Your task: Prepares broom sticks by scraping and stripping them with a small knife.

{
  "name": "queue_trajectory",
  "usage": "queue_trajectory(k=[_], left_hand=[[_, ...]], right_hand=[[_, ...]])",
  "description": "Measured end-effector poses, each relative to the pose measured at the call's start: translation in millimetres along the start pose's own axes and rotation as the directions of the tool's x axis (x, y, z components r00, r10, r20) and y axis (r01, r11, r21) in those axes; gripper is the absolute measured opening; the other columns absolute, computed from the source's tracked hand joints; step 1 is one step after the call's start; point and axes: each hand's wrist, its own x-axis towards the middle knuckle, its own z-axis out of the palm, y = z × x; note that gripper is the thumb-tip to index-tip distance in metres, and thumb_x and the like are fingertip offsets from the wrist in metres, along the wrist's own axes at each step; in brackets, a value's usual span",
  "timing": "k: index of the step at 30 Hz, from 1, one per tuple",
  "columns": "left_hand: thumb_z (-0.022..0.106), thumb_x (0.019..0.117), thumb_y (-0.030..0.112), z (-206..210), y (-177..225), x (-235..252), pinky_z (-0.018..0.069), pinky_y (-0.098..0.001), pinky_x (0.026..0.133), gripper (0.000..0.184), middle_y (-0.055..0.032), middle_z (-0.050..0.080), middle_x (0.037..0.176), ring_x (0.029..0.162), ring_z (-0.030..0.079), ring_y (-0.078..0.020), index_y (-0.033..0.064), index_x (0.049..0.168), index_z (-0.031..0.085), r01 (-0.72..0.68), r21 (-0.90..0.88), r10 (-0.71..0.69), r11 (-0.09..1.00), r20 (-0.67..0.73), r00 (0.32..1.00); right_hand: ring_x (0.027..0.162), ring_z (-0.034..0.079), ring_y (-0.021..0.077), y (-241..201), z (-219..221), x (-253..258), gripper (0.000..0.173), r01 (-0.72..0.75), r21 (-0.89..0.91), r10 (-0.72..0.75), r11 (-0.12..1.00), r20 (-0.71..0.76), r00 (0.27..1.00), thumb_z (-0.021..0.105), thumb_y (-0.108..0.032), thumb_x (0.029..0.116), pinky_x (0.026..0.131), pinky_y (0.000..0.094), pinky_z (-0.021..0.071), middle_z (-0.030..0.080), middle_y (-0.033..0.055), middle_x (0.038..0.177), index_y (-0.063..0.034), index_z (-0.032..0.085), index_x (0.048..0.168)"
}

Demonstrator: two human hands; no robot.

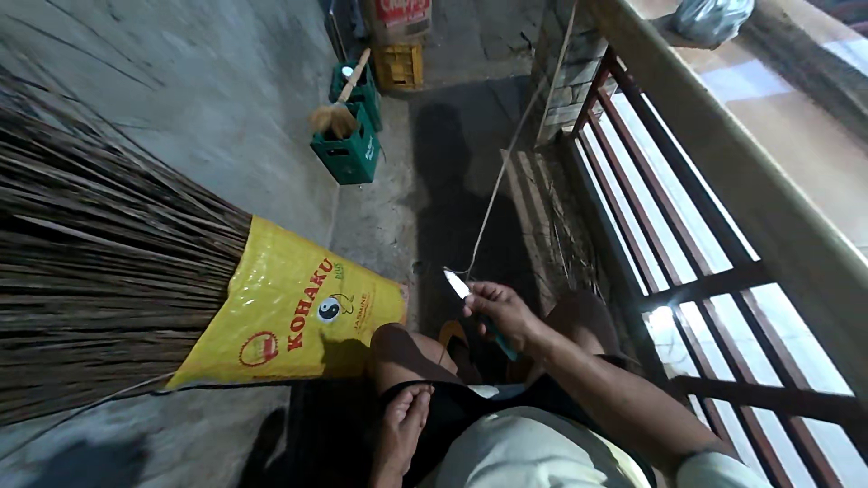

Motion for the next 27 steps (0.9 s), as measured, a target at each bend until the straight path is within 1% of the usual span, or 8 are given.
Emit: queue_trajectory(k=[3,6,9,11,14,19,23,27], left_hand=[[0.051,0.0987,0.010,-4,-2,-1,0.0343,-0.0130,0.044,0.020,0.0110,0.050,0.060,0.048,0.041,0.0033,0.0068,0.106,0.069,0.056,-0.070,-0.052,0.996,0.051,0.997],[0.051,0.0994,0.011,-15,-6,-9,0.0342,-0.0128,0.043,0.019,0.0128,0.048,0.059,0.046,0.040,0.0042,0.0121,0.104,0.069,0.080,-0.132,-0.067,0.988,0.101,0.993],[0.052,0.0990,0.012,-22,-5,-12,0.0338,-0.0127,0.043,0.018,0.0131,0.047,0.057,0.046,0.040,0.0045,0.0130,0.102,0.070,0.085,-0.152,-0.068,0.985,0.115,0.991],[0.053,0.0987,0.013,-27,-7,-12,0.0338,-0.0125,0.043,0.017,0.0135,0.047,0.057,0.045,0.039,0.0048,0.0135,0.102,0.070,0.089,-0.152,-0.070,0.984,0.124,0.990],[0.053,0.0990,0.015,-32,-8,-14,0.0327,-0.0124,0.042,0.017,0.0139,0.047,0.057,0.045,0.039,0.0052,0.0141,0.102,0.070,0.121,-0.135,-0.102,0.983,0.145,0.984],[0.054,0.0987,0.014,-41,-15,-21,0.0329,-0.0129,0.043,0.017,0.0132,0.047,0.058,0.046,0.039,0.0047,0.0127,0.102,0.071,0.147,-0.101,-0.129,0.984,0.165,0.978],[0.053,0.0997,0.011,-47,-17,-27,0.0330,-0.0134,0.044,0.018,0.0130,0.048,0.058,0.047,0.039,0.0042,0.0115,0.103,0.070,0.142,-0.058,-0.133,0.988,0.142,0.981],[0.052,0.1002,0.010,-46,-13,-30,0.0332,-0.0135,0.045,0.019,0.0130,0.049,0.060,0.048,0.039,0.0042,0.0111,0.103,0.071,0.132,-0.044,-0.124,0.990,0.145,0.982]], right_hand=[[0.057,0.058,0.0058,16,7,-9,0.032,-0.060,0.029,0.056,0.998,0.115,0.992,0.059,-0.008,0.1005,0.051,0.0212,0.0502,0.069,0.0018,0.085,0.0001,0.057,0.131],[0.055,0.057,0.0054,16,1,-10,0.026,-0.088,0.021,0.083,0.996,0.159,0.984,0.059,-0.007,0.1006,0.049,0.0204,0.0488,0.069,0.0021,0.083,-0.0007,0.061,0.126],[0.054,0.058,0.0044,13,-5,-7,0.024,-0.075,-0.015,0.077,0.997,0.196,0.978,0.059,-0.007,0.1006,0.048,0.0193,0.0492,0.070,0.0013,0.083,0.0000,0.063,0.123],[0.055,0.059,0.0048,7,-5,-5,0.025,-0.085,-0.037,0.090,0.996,0.177,0.980,0.059,-0.006,0.1006,0.049,0.0196,0.0496,0.070,0.0011,0.083,0.0008,0.062,0.124],[0.055,0.058,0.0048,-3,-11,-2,0.026,-0.084,-0.051,0.089,0.995,0.107,0.990,0.060,-0.007,0.1007,0.049,0.0194,0.0494,0.070,0.0010,0.083,0.0005,0.062,0.125],[0.054,0.056,0.0059,-19,-35,8,0.020,-0.086,-0.020,0.085,0.996,-0.050,0.995,0.058,-0.005,0.1019,0.048,0.0192,0.0471,0.068,0.0044,0.082,0.0001,0.064,0.120],[0.055,0.057,0.0065,-16,-49,9,0.020,-0.079,-0.071,0.076,0.994,-0.048,0.996,0.059,-0.006,0.1019,0.049,0.0198,0.0478,0.070,0.0049,0.083,0.0007,0.064,0.120],[0.054,0.057,0.0062,-17,-49,8,0.019,-0.078,-0.089,0.075,0.993,-0.035,0.997,0.059,-0.005,0.1018,0.048,0.0195,0.0471,0.070,0.0053,0.083,0.0020,0.065,0.119]])
